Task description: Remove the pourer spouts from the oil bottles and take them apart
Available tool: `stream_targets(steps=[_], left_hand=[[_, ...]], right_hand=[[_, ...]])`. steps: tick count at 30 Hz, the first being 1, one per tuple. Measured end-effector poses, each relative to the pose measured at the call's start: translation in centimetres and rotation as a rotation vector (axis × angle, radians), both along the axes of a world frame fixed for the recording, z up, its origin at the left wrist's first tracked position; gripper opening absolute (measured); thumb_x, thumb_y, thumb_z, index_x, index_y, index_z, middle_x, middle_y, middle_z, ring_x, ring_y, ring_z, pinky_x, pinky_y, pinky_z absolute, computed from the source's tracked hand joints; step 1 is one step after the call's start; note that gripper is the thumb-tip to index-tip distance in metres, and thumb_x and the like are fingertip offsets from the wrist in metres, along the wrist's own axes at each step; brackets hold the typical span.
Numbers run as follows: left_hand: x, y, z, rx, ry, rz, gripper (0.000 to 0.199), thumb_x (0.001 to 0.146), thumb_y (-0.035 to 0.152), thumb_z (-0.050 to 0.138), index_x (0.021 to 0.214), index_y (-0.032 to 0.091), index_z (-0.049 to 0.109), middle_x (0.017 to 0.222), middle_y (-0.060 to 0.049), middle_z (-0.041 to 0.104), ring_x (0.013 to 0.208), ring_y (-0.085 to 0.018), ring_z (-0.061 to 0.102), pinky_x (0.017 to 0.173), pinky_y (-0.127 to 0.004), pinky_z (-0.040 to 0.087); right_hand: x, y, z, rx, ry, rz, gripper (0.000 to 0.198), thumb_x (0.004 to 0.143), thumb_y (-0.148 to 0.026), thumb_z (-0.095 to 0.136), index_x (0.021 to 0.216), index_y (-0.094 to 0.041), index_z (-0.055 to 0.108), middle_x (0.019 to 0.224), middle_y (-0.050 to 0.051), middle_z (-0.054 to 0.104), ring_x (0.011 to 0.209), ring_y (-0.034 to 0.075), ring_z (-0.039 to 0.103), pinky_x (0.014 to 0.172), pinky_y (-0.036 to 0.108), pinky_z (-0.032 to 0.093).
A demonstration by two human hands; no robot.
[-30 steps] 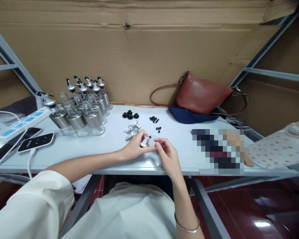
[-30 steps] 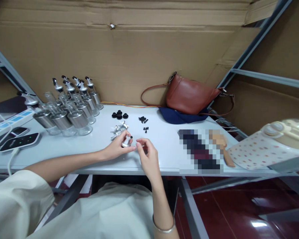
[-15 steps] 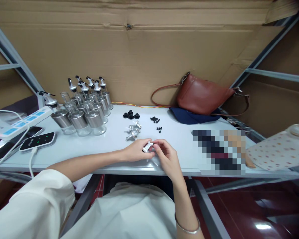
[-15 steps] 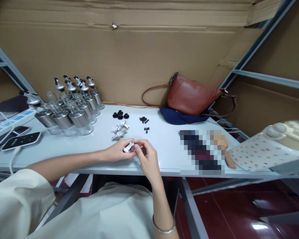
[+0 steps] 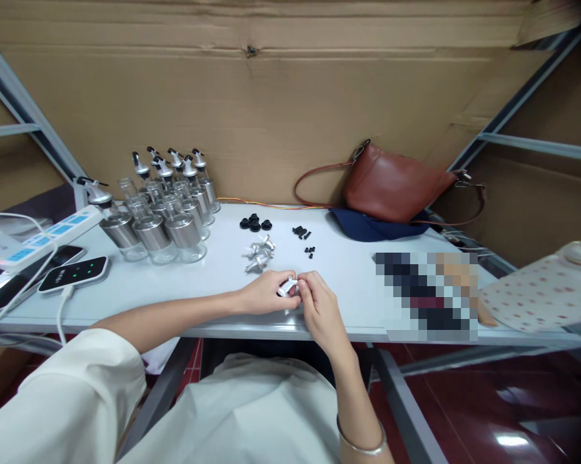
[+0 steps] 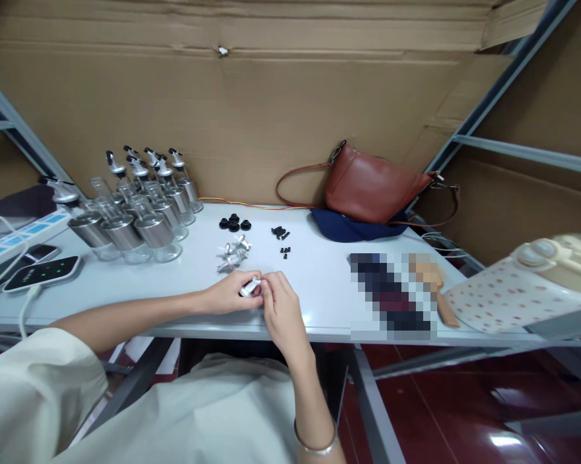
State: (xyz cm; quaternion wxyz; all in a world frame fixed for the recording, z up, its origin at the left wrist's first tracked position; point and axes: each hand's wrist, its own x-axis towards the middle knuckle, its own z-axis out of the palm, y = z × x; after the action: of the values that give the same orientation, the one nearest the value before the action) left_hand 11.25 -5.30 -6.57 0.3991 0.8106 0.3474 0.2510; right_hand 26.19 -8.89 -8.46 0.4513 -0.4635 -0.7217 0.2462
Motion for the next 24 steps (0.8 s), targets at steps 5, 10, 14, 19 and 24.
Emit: stream_targets(steps=[5,10,14,19,24], left_hand=[[0.1,-0.2,0.0,0.007,0.014,0.014,0.017,0.072,0.026,0.056,0.068,0.018,0.041,0.062,0.006,0.043,0.059,-0.009,0.039,0.057,-0.021,0.032],[0.0,-0.2,0.1,0.018,0.020,0.020,0.022,0.075,0.031,0.058,0.069,0.018,0.042,0.064,0.005,0.045,0.059,-0.009,0.039,0.057,-0.021,0.033],[0.0,-0.2,0.3,-0.008,0.013,0.054,0.024,0.077,0.035,0.059,0.073,0.017,0.044,0.065,0.006,0.045,0.058,-0.008,0.038,0.056,-0.021,0.031],[-0.1,-0.2,0.3,-0.049,-0.001,0.056,0.024,0.077,0.036,0.060,0.074,0.017,0.045,0.066,0.006,0.044,0.057,-0.008,0.037,0.056,-0.022,0.030],[-0.2,-0.1,0.3,-0.088,-0.033,0.055,0.024,0.077,0.036,0.059,0.074,0.018,0.044,0.067,0.006,0.043,0.057,-0.009,0.036,0.056,-0.022,0.030]], right_hand=[[-0.1,-0.1,0.1,-0.004,0.014,-0.035,0.032,0.096,-0.032,0.033,0.067,-0.023,0.042,0.067,-0.001,0.049,0.063,0.015,0.047,0.063,0.026,0.038],[0.1,-0.1,-0.2,-0.060,0.107,-0.148,0.040,0.093,-0.040,0.037,0.057,-0.022,0.036,0.053,-0.004,0.038,0.051,0.012,0.037,0.050,0.025,0.031],[0.6,0.2,-0.3,-0.125,0.333,-0.189,0.036,0.088,-0.046,0.046,0.065,-0.019,0.054,0.062,0.001,0.057,0.061,0.014,0.053,0.059,0.026,0.043],[2.1,1.6,0.5,-0.185,0.439,-0.127,0.026,0.074,-0.042,0.065,0.084,-0.018,0.066,0.084,0.006,0.068,0.074,0.018,0.062,0.070,0.032,0.052],[4.3,4.1,2.6,-0.051,0.199,-0.136,0.018,0.076,-0.034,0.061,0.084,-0.019,0.068,0.085,0.006,0.069,0.078,0.019,0.064,0.071,0.033,0.052]])
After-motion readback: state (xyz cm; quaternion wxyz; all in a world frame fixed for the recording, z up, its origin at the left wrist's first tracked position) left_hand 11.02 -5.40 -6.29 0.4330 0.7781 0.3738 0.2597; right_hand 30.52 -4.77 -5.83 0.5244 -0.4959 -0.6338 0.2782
